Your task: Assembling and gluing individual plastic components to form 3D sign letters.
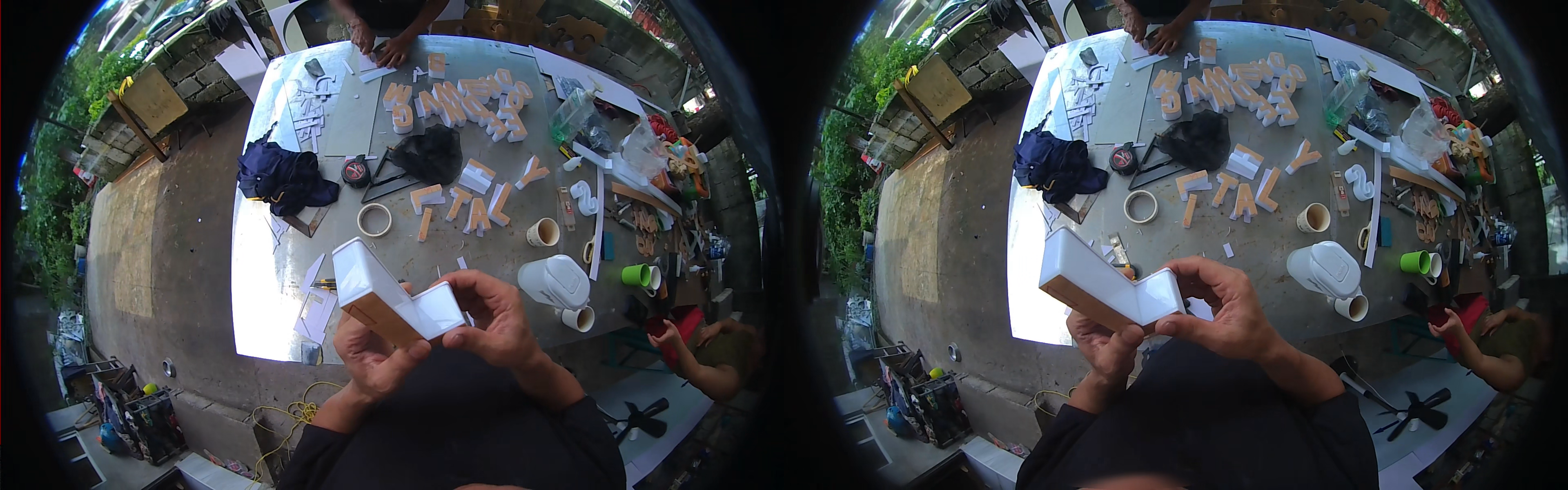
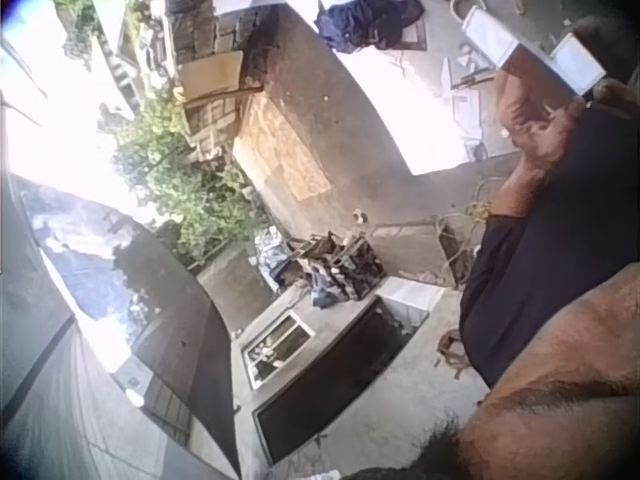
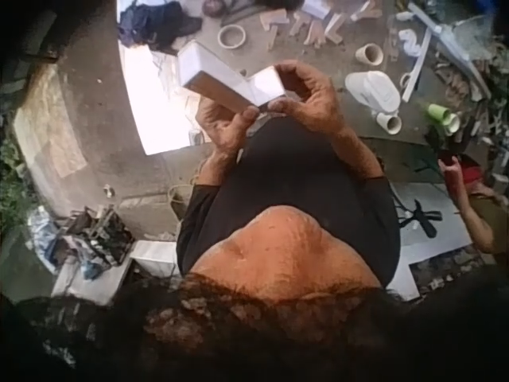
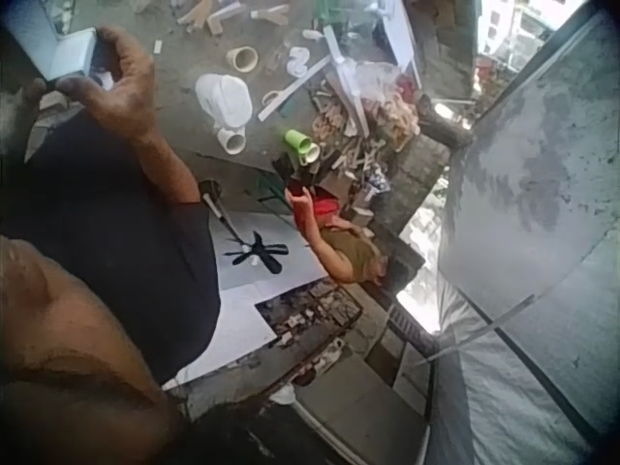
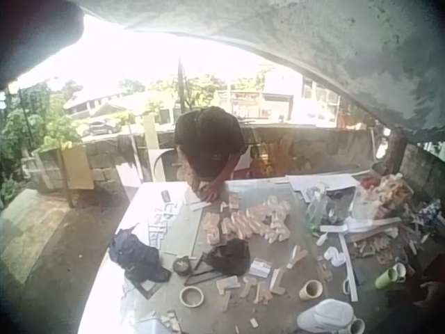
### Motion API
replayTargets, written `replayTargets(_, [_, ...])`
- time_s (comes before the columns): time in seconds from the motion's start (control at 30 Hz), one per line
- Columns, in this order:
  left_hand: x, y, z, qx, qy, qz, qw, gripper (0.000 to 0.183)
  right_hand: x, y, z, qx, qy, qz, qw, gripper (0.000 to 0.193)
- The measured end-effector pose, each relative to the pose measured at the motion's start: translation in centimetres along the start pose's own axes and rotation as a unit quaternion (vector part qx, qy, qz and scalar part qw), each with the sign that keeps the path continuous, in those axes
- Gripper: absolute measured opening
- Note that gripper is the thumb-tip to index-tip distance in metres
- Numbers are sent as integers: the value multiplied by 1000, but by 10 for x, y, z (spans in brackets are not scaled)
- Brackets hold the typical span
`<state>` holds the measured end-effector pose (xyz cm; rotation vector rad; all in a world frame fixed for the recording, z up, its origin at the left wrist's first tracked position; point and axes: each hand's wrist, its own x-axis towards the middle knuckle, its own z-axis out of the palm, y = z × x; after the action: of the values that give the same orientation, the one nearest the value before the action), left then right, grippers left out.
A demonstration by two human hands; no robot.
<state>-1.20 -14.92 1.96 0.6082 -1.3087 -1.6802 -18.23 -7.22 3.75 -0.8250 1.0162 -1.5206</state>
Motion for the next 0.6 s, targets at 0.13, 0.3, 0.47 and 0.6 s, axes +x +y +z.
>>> replayTargets(0.13, [16, 2, -6, -42, -97, -24, 994, 65, -4, 15, -11, 91, -5, 21, 996, 56])
replayTargets(0.3, [29, 1, -8, -229, -163, -168, 945, 49, -8, 25, -17, 280, -35, 80, 956, 63])
replayTargets(0.47, [33, -2, -5, -291, -185, -219, 913, 32, -9, 23, -7, 335, -42, 93, 937, 69])
replayTargets(0.6, [34, 5, -1, -274, -167, -201, 926, 24, -10, 23, -4, 374, -65, 92, 920, 73])
